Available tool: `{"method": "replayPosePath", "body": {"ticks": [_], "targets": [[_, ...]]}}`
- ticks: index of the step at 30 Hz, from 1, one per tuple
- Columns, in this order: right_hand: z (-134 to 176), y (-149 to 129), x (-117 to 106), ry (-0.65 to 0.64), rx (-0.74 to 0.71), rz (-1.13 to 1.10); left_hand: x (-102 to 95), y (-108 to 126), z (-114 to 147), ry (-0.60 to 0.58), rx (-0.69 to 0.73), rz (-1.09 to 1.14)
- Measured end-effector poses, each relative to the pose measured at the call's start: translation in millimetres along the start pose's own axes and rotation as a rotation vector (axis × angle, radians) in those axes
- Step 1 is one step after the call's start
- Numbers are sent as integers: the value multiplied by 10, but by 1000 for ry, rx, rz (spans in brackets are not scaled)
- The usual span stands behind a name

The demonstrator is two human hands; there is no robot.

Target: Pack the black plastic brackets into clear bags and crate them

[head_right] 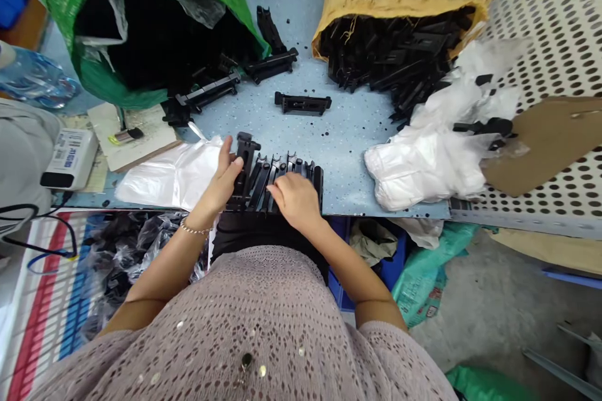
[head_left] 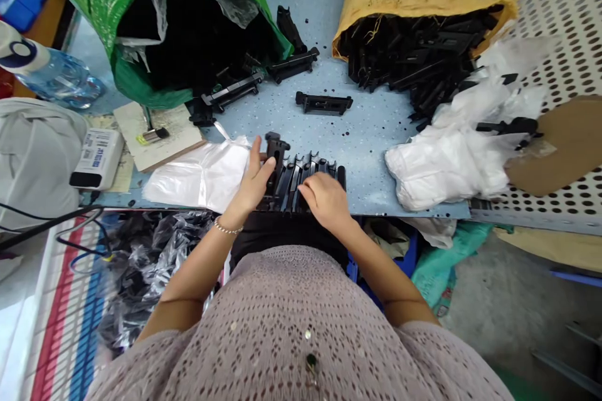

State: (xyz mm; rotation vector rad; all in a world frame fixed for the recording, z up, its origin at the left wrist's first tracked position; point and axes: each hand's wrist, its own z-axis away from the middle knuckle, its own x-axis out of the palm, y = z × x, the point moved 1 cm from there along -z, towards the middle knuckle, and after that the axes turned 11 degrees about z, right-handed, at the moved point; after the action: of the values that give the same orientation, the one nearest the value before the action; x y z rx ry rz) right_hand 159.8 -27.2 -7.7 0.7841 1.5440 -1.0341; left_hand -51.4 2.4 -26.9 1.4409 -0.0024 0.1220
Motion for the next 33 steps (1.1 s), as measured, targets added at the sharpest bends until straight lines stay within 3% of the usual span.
{"method": "replayPosePath", "body": {"ticks": [3, 5, 10, 12, 14, 17, 19, 22, 24, 27, 29, 31, 33], "targets": [[138, 284, 6, 0, 140, 113, -188, -211, 1, -56, -58, -199], [191, 459, 51, -35, 167, 112, -134, -350, 62, -55, -136, -185], [136, 825, 105, -13, 177, 87, 335, -480, 222, 13, -248, 241], [106, 887, 32, 29, 157, 57, 377, -430, 220, -33, -362, 462], [98, 836, -101, 113, 95, -32, 283, -333, 213, -180, -511, 604], [95, 546, -328, 185, -136, -176, 53, -129, 288, -523, -729, 656], [78, 301, -433, 100, -347, -221, -55, 19, 401, -704, -831, 600], [54, 79, -490, -140, -529, -269, -147, 186, 572, -811, -867, 434], [51, 77, -478, -225, -482, -316, -240, 219, 620, -687, -689, 215], [42, 166, -381, -216, -214, -498, -485, 152, 600, -192, -221, -271], [15, 166, -245, -205, 21, -765, -653, 55, 564, 79, -13, -561], [-40, 63, -66, -213, 216, -1113, -788, -47, 502, 181, 62, -744], [-122, -117, 111, -219, 329, -1419, -907, -109, 417, 234, 81, -779]]}}
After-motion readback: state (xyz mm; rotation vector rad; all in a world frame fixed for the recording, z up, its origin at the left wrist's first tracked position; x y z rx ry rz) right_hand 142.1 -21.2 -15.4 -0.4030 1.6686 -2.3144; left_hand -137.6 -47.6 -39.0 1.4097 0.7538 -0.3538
